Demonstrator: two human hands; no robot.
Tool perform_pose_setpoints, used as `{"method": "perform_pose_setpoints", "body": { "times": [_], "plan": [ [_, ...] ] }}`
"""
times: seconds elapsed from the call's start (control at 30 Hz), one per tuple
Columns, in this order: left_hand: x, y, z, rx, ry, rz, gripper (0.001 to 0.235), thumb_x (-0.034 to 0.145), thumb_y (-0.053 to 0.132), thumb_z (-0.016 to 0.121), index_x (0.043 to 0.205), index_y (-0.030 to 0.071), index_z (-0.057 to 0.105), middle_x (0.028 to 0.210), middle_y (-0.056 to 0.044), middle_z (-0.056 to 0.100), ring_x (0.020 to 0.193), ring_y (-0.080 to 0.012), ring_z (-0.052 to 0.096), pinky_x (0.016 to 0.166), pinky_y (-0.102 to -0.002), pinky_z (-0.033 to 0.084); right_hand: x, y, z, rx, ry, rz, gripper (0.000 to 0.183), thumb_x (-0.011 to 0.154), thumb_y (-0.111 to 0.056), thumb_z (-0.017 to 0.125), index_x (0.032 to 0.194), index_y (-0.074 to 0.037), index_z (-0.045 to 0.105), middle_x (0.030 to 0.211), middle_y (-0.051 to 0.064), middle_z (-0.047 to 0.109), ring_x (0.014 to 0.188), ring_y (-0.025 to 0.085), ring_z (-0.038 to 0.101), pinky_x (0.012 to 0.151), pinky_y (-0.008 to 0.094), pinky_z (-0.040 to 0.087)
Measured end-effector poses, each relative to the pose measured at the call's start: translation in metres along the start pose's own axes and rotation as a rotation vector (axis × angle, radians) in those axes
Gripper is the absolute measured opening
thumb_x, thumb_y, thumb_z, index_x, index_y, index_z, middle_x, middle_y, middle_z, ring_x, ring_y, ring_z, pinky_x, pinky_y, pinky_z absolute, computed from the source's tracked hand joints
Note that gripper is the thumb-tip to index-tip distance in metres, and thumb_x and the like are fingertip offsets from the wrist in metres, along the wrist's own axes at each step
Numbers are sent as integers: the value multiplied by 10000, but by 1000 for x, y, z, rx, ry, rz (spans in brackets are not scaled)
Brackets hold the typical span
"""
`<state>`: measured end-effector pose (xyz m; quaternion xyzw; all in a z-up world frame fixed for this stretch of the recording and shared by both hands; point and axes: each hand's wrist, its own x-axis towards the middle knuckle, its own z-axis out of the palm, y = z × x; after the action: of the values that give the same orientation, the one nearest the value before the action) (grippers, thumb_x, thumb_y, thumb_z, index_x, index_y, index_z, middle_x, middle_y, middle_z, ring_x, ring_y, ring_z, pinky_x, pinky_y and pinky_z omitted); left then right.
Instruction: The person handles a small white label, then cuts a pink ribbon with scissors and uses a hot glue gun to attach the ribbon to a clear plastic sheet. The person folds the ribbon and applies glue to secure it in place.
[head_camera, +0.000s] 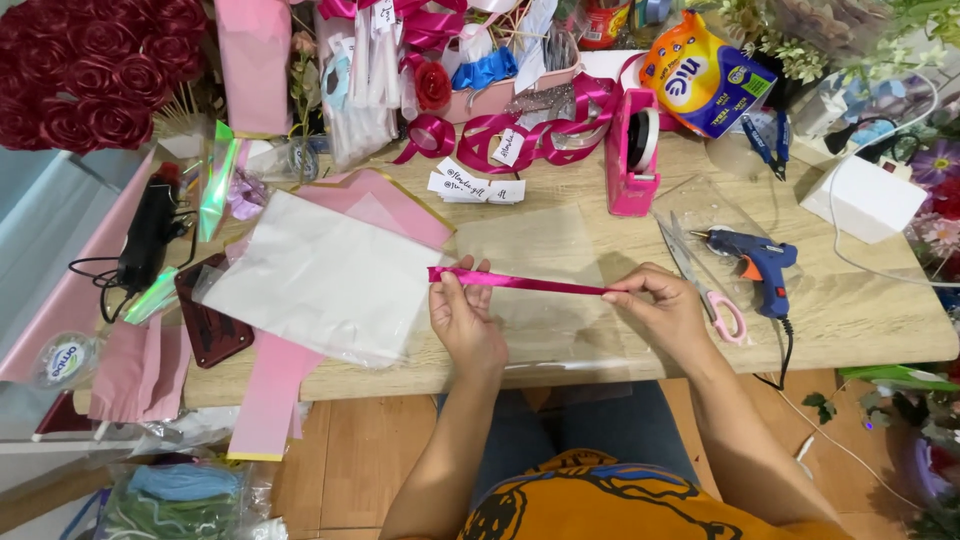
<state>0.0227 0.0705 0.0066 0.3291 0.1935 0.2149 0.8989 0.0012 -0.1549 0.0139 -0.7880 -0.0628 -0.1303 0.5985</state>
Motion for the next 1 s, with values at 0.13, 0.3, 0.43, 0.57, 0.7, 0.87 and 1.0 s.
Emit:
{"method": "perform_pose_setpoints", "body": {
  "times": [0.13,0.3,0.43,0.57,0.7,0.87,1.0],
  "plan": [
    [27,-32,-36,50,-24,-14,183,1008,268,644,1036,92,604,1051,-131,741,905,-267,767,871,-395,634,6,-1,-16,-90,-20,-34,133,768,-88,869,882,-74,804,685,58,630,719,124,565,736,280,475],
    [36,-51,-48,102,-13,-36,128,983,199,695,962,77,663,883,-78,746,797,-219,770,810,-364,642,4,10,-16,59,-20,187,187,765,-79,863,933,-52,786,689,-17,614,712,50,534,694,211,466],
    [34,-52,-46,131,-4,-32,143,973,208,712,984,67,691,873,-85,747,774,-226,769,812,-376,640,1,13,-18,73,-22,215,187,761,-77,866,923,-45,778,673,-19,606,689,46,525,659,198,456],
    [28,-47,-40,147,-27,-48,183,981,223,696,1048,54,711,879,-67,742,772,-207,768,802,-359,642,0,17,-19,108,3,245,197,751,-77,875,909,-33,765,669,-21,614,670,33,531,638,178,458],
    [33,-57,-50,153,-42,-45,178,1014,221,644,984,55,701,851,-86,749,755,-201,767,787,-349,636,-1,26,-22,119,14,286,191,739,-67,881,876,-19,757,638,12,622,612,46,530,578,176,447],
    [40,-68,-63,180,-38,-1,176,1018,215,632,1009,55,706,875,-101,760,760,-208,771,775,-336,641,-5,34,-22,163,5,325,173,731,-49,875,844,-15,749,638,30,654,592,56,537,551,187,434],
    [15,-35,-32,193,-53,26,195,1024,192,612,1014,23,708,890,-143,761,768,-225,768,793,-364,639,-5,25,-15,310,13,373,174,740,-30,863,834,-11,718,647,67,696,571,64,579,551,175,445]
  ]
}}
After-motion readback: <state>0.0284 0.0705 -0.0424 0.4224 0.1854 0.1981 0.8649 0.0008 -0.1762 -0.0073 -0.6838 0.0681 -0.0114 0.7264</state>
